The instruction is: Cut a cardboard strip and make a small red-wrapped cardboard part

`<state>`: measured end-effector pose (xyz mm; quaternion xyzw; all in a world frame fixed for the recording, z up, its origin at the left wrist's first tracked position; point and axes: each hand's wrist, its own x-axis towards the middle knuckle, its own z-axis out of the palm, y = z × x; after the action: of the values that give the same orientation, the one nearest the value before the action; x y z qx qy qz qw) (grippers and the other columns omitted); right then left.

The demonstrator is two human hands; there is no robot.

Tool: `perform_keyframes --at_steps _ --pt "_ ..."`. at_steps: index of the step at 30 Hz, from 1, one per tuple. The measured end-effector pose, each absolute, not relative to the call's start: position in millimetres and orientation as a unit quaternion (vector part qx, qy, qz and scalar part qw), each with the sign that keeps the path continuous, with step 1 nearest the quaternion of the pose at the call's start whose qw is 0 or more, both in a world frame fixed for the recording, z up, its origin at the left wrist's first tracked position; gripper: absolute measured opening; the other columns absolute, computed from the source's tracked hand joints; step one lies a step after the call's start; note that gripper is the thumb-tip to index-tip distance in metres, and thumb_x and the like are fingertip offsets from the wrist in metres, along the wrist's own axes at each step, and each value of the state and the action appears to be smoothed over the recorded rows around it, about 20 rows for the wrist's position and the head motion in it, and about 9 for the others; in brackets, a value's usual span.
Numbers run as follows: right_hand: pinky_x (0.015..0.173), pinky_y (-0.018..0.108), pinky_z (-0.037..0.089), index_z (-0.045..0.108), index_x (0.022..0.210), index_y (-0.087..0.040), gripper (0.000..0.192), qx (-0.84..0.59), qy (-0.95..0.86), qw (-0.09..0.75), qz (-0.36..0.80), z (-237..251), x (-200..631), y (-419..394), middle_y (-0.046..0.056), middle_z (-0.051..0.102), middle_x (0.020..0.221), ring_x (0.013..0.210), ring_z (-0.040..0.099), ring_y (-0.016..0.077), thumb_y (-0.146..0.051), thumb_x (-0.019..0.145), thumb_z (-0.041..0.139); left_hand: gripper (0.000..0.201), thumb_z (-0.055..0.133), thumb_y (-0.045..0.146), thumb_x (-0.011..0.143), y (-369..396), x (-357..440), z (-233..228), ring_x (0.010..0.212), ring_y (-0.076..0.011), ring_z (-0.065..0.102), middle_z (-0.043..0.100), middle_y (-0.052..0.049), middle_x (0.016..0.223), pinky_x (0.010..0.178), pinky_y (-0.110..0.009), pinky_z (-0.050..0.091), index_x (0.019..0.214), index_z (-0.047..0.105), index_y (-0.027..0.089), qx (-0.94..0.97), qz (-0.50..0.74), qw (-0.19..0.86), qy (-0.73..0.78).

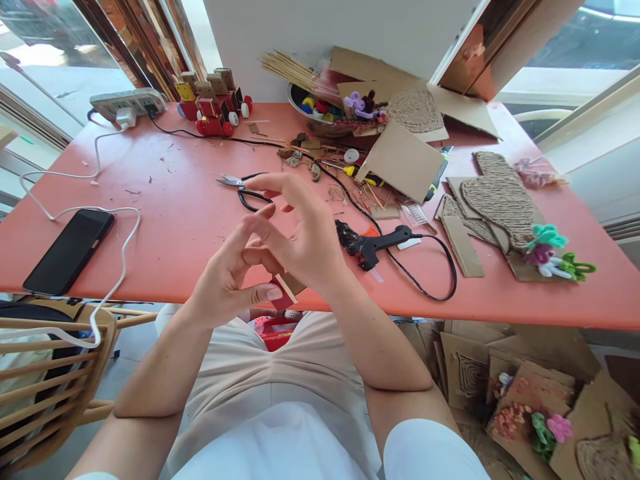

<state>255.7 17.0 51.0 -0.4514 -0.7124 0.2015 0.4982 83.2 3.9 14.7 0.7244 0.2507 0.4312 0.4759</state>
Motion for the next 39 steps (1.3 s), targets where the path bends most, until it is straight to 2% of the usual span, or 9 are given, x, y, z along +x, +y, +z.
perform_keyframes --at_steps 2,7,12,17,21,25,28,31,39 --pt "0.1 0.045 0.061 0.072 0.125 -0.03 0.029 -0.466 -0.698 0.506 0.2 52.2 255.3 15.0 0.009 0.077 0.128 0.121 0.07 0.028 -0.049 0.108 0.059 0.08 0.08 0.05 0.095 3.1 82.1 13.3 0.081 -0.018 0.079 0.08 0.002 0.087 0.116 -0.049 0.057 0.166 0.045 0.036 0.738 0.426 0.457 0.256" --pt "0.104 0.048 0.061 0.067 0.133 -0.031 0.038 -0.442 -0.72 0.488 0.22 53.3 255.3 14.8 0.009 0.072 0.139 0.123 0.07 0.0297 -0.044 0.098 0.074 0.083 0.08 0.061 0.092 4.2 82.1 12.1 0.082 -0.0216 0.08 0.083 -0.007 0.105 0.103 -0.046 0.064 0.163 0.05 0.031 0.71 0.443 0.461 0.296" --pt "0.087 0.043 0.061 0.067 0.125 -0.029 0.023 -0.507 -0.666 0.527 0.146 45.9 269.5 16.1 0.01 0.077 0.122 0.1 0.073 0.0253 -0.03 0.102 0.063 0.075 0.082 0.073 0.084 18.8 60.7 9.7 0.083 -0.022 0.079 0.079 -0.002 0.08 0.113 -0.05 0.06 0.142 0.068 0.027 0.67 0.481 0.447 0.347" --pt "0.077 0.036 0.059 0.065 0.138 -0.025 0.052 -0.484 -0.705 0.389 0.341 26.8 277.3 6.4 0.012 0.076 0.133 0.094 0.073 0.0216 -0.051 0.095 0.075 0.05 0.092 0.069 0.075 27.9 29.4 7.2 0.079 -0.0227 0.076 0.078 -0.006 0.078 0.089 -0.046 0.066 0.081 0.074 0.023 0.633 0.479 0.488 0.362" --pt "0.081 0.034 0.06 0.061 0.143 -0.024 0.063 -0.41 -0.662 0.351 0.52 20.0 266.6 -2.2 0.016 0.071 0.148 0.099 0.074 0.0198 -0.053 0.09 0.08 0.049 0.09 0.067 0.078 27.3 20.3 10.8 0.073 -0.0218 0.072 0.07 -0.003 0.064 0.086 -0.047 0.064 0.07 0.069 0.024 0.65 0.467 0.505 0.323" --pt "0.079 0.031 0.06 0.068 0.126 -0.023 0.043 -0.396 -0.646 0.382 0.529 19.0 254.2 -4.1 0.01 0.081 0.125 0.095 0.074 0.0188 -0.037 0.087 0.079 0.041 0.086 0.062 0.084 27.4 17.6 9.9 0.08 -0.0243 0.075 0.076 -0.006 0.072 0.086 -0.047 0.064 0.076 0.073 0.024 0.679 0.449 0.482 0.323" --pt "0.082 0.034 0.061 0.07 0.118 -0.025 0.032 -0.431 -0.662 0.406 0.46 15.5 248.9 -4.1 0.006 0.083 0.118 0.091 0.074 0.0184 -0.027 0.086 0.076 0.023 0.079 0.042 0.089 25.5 14.1 4.2 0.1 -0.0254 0.079 0.085 -0.009 0.105 0.099 -0.046 0.063 0.104 0.081 0.024 0.717 0.426 0.399 0.381" --pt "0.087 0.037 0.064 0.071 0.117 -0.027 0.031 -0.47 -0.674 0.408 0.398 9.9 246.9 -5.2 0.005 0.083 0.116 0.089 0.074 0.0187 -0.021 0.087 0.074 0.046 0.076 0.031 0.086 20.7 10.8 -1.3 0.116 -0.0269 0.077 0.082 -0.01 0.132 0.112 -0.048 0.058 0.132 0.075 0.025 0.743 0.389 0.319 0.441" --pt "0.09 0.037 0.065 0.072 0.118 -0.026 0.032 -0.505 -0.682 0.405 0.34 4.0 245.1 -9.7 0.004 0.081 0.109 0.089 0.076 0.0202 -0.015 0.087 0.072 0.044 0.082 0.028 0.086 14.7 23.2 -5.0 0.118 -0.0298 0.08 0.085 -0.009 0.123 0.114 -0.049 0.056 0.13 0.075 0.027 0.748 0.373 0.293 0.463"
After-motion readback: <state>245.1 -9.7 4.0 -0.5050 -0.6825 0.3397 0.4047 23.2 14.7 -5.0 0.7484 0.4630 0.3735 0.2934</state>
